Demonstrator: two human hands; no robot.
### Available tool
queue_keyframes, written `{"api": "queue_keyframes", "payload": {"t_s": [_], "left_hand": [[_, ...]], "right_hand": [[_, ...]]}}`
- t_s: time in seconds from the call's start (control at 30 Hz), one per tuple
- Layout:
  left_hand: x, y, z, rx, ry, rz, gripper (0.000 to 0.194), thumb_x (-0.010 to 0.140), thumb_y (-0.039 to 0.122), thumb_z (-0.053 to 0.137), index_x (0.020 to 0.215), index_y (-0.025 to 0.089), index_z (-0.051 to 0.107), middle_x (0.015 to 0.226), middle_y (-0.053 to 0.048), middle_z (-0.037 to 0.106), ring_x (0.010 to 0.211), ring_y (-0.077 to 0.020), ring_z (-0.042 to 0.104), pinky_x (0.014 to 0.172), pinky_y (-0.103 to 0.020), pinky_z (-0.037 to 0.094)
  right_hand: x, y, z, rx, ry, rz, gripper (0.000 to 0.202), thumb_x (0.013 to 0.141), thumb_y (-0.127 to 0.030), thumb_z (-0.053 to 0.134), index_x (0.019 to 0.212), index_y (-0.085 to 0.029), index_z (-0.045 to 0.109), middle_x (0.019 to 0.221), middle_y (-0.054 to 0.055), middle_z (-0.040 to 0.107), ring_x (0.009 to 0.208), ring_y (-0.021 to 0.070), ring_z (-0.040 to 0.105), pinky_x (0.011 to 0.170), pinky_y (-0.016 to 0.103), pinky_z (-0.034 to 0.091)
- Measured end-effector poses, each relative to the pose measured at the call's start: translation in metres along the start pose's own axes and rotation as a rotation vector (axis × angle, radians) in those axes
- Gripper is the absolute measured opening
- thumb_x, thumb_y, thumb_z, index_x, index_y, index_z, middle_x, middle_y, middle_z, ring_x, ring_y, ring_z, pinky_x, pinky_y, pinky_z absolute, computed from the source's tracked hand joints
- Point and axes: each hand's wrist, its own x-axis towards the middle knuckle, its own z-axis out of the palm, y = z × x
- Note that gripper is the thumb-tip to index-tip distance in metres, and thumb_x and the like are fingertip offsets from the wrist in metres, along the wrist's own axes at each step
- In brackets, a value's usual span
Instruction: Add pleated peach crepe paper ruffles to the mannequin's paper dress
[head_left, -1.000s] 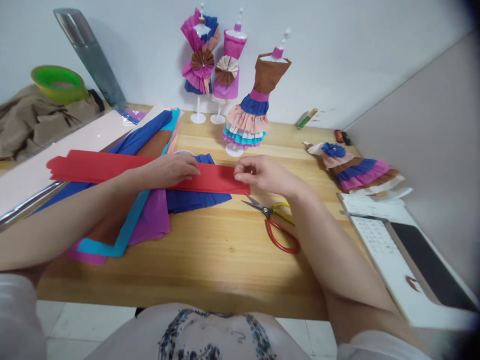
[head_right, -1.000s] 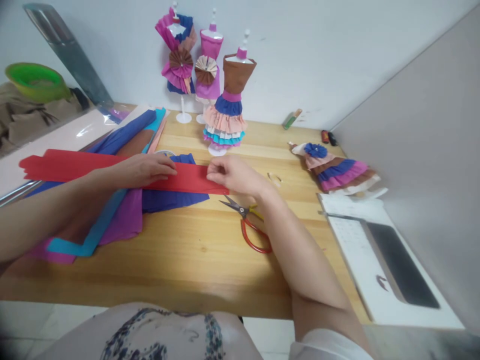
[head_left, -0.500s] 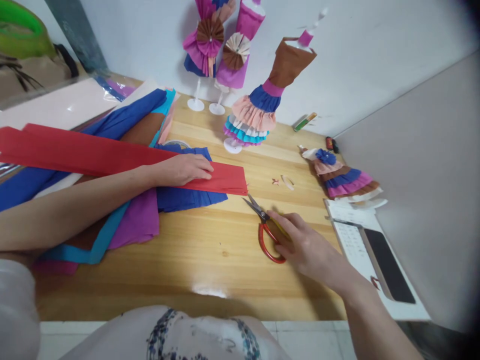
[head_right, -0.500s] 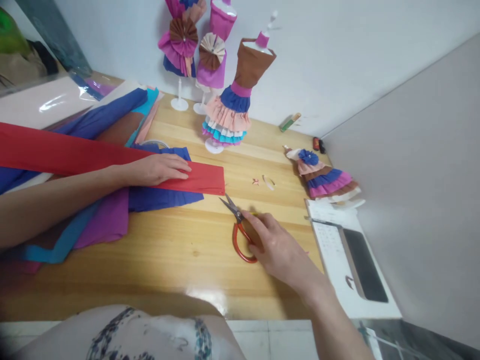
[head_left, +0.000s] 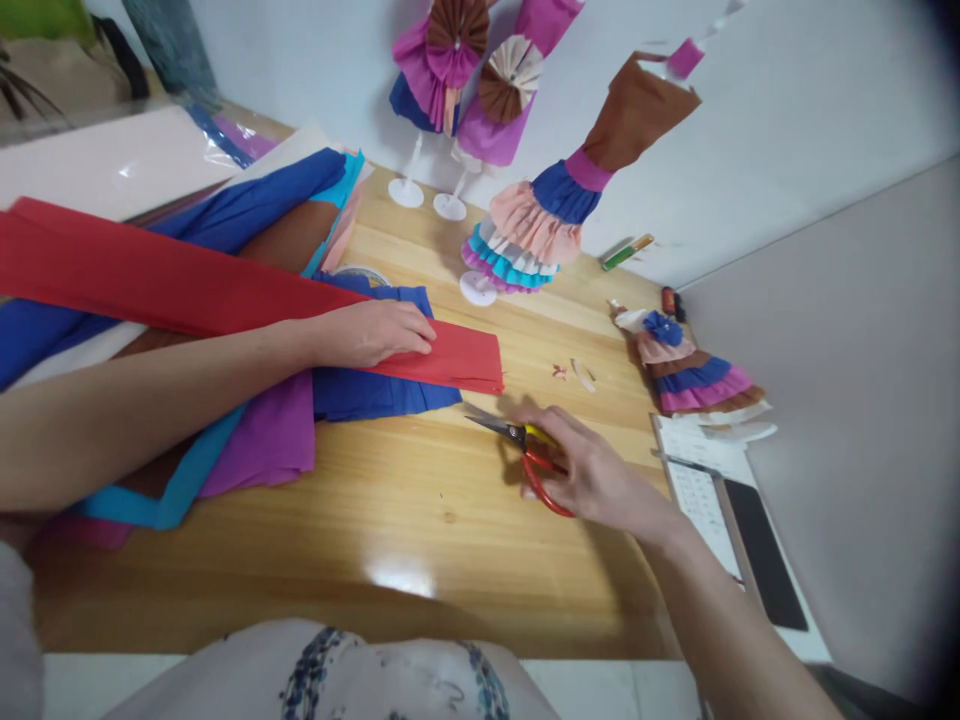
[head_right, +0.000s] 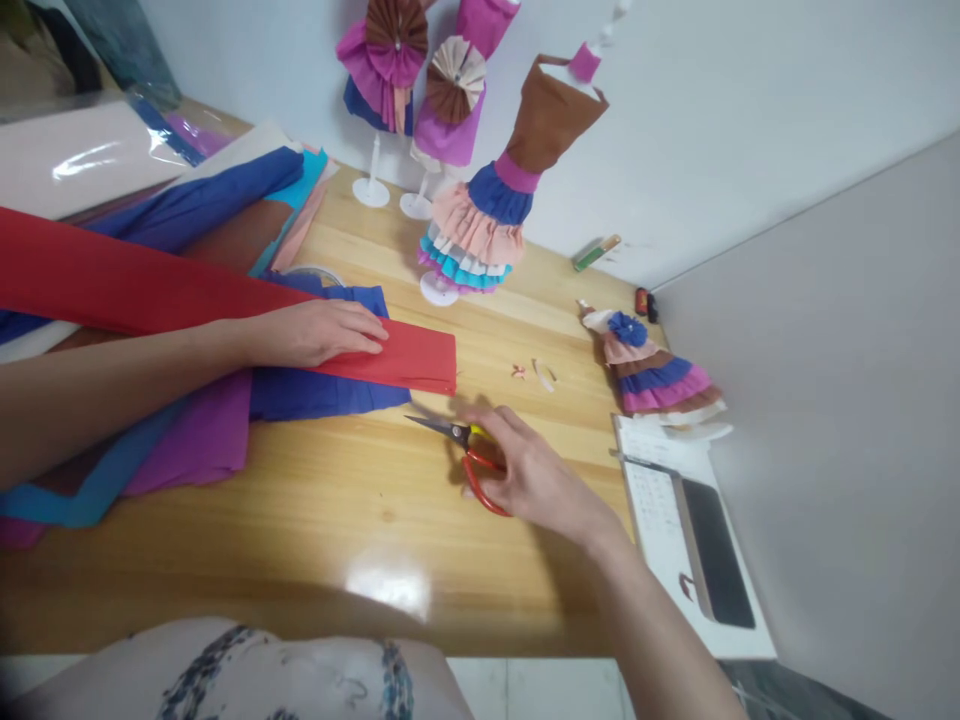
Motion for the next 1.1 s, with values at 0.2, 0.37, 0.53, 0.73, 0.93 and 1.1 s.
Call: {"api": "queue_keyframes", "payload": {"t_s": [0.2, 0.37, 0.53, 0.73, 0.93, 1.1], "left_hand": [[-0.002, -0.002, 0.004, 0.049, 0.056, 0.026, 0.04, 0.095, 0.02, 0.035, 0.11, 0.014, 0.072, 0.127, -0.016, 0.067, 0.121, -0.0236, 0.058, 0.107, -0.039, 0.042], [-0.002, -0.003, 0.007, 0.128, 0.082, -0.019, 0.039, 0.096, 0.018, 0.036, 0.121, 0.012, 0.065, 0.136, -0.018, 0.059, 0.127, -0.0255, 0.052, 0.109, -0.041, 0.04], [0.002, 0.0, 0.007, 0.144, 0.064, -0.044, 0.033, 0.097, 0.019, 0.038, 0.109, 0.011, 0.068, 0.129, -0.019, 0.063, 0.122, -0.0266, 0.054, 0.108, -0.042, 0.041], [0.005, 0.003, 0.003, 0.078, 0.083, -0.04, 0.032, 0.097, 0.021, 0.039, 0.102, 0.013, 0.07, 0.118, -0.016, 0.068, 0.113, -0.0244, 0.058, 0.104, -0.039, 0.044], [0.006, 0.005, 0.002, 0.075, 0.077, -0.059, 0.031, 0.097, 0.021, 0.039, 0.095, 0.013, 0.069, 0.113, -0.014, 0.069, 0.105, -0.0227, 0.059, 0.097, -0.035, 0.047], [0.004, 0.001, 0.005, 0.14, 0.123, -0.028, 0.029, 0.097, 0.021, 0.041, 0.098, 0.013, 0.068, 0.118, -0.016, 0.066, 0.116, -0.0261, 0.056, 0.104, -0.041, 0.044]], "right_hand": [[0.025, -0.007, -0.007, -0.281, 0.075, -0.066, 0.04, 0.083, -0.032, 0.068, 0.12, -0.019, 0.057, 0.096, 0.009, 0.06, 0.076, 0.0229, 0.063, 0.066, 0.034, 0.052], [0.025, -0.003, -0.007, -0.358, 0.096, -0.04, 0.042, 0.083, -0.037, 0.069, 0.119, -0.018, 0.058, 0.097, 0.009, 0.061, 0.073, 0.0221, 0.064, 0.06, 0.032, 0.05], [0.023, -0.002, -0.008, -0.344, 0.075, -0.022, 0.04, 0.084, -0.034, 0.067, 0.119, -0.018, 0.058, 0.098, 0.009, 0.062, 0.073, 0.0216, 0.065, 0.059, 0.031, 0.05], [0.021, -0.007, -0.008, -0.308, 0.062, -0.044, 0.039, 0.086, -0.037, 0.064, 0.12, -0.018, 0.059, 0.1, 0.01, 0.064, 0.079, 0.0238, 0.068, 0.063, 0.032, 0.052], [0.018, -0.003, -0.012, -0.325, 0.087, -0.063, 0.035, 0.086, -0.031, 0.063, 0.117, -0.017, 0.06, 0.098, 0.01, 0.065, 0.075, 0.0225, 0.068, 0.06, 0.031, 0.052], [0.018, 0.003, -0.018, -0.266, 0.198, -0.054, 0.034, 0.085, -0.027, 0.061, 0.118, -0.019, 0.06, 0.094, 0.009, 0.065, 0.072, 0.0204, 0.066, 0.059, 0.03, 0.052]]}}
